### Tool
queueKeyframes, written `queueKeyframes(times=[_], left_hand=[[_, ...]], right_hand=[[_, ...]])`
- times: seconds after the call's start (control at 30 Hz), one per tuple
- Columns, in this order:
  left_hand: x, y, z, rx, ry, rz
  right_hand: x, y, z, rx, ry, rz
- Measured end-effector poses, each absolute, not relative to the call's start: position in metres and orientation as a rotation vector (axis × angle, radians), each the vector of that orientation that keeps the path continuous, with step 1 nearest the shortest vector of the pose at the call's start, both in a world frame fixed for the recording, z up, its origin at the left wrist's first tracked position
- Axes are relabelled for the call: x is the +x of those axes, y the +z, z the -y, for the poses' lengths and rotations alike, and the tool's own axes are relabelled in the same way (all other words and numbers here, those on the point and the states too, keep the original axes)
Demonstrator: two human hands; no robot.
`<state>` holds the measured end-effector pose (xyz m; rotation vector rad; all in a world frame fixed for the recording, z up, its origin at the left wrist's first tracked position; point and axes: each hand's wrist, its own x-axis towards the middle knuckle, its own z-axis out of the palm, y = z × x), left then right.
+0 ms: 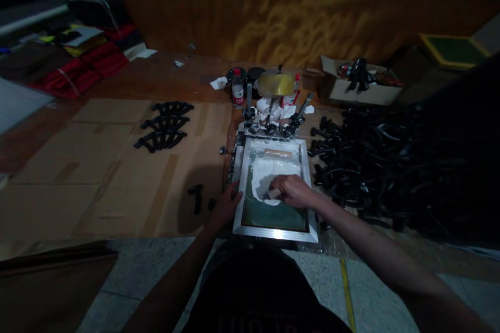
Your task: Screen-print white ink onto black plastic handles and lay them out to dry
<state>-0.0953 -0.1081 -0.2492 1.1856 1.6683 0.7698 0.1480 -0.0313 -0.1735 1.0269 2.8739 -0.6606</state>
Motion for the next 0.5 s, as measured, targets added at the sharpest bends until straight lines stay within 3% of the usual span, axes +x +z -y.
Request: queueKeyframes(times=[0.13,0.27,0.5], left_hand=[[-0.095,-0.246,0.109,1.147,0.799,-1.65],[-0.095,-0.246,0.109,1.151,0.799,-1.648],[-0.099,-0.193,0.107,1.078,0.917,-1.573]], right_hand=[[0.146,-0.189,0.04,1.19,-0.505,-2.958],[0.149,-0.198,0.052,1.071,-0.62,-2.984],[0.145,-0.152,-0.03,1.724,-0.588,-2.943]])
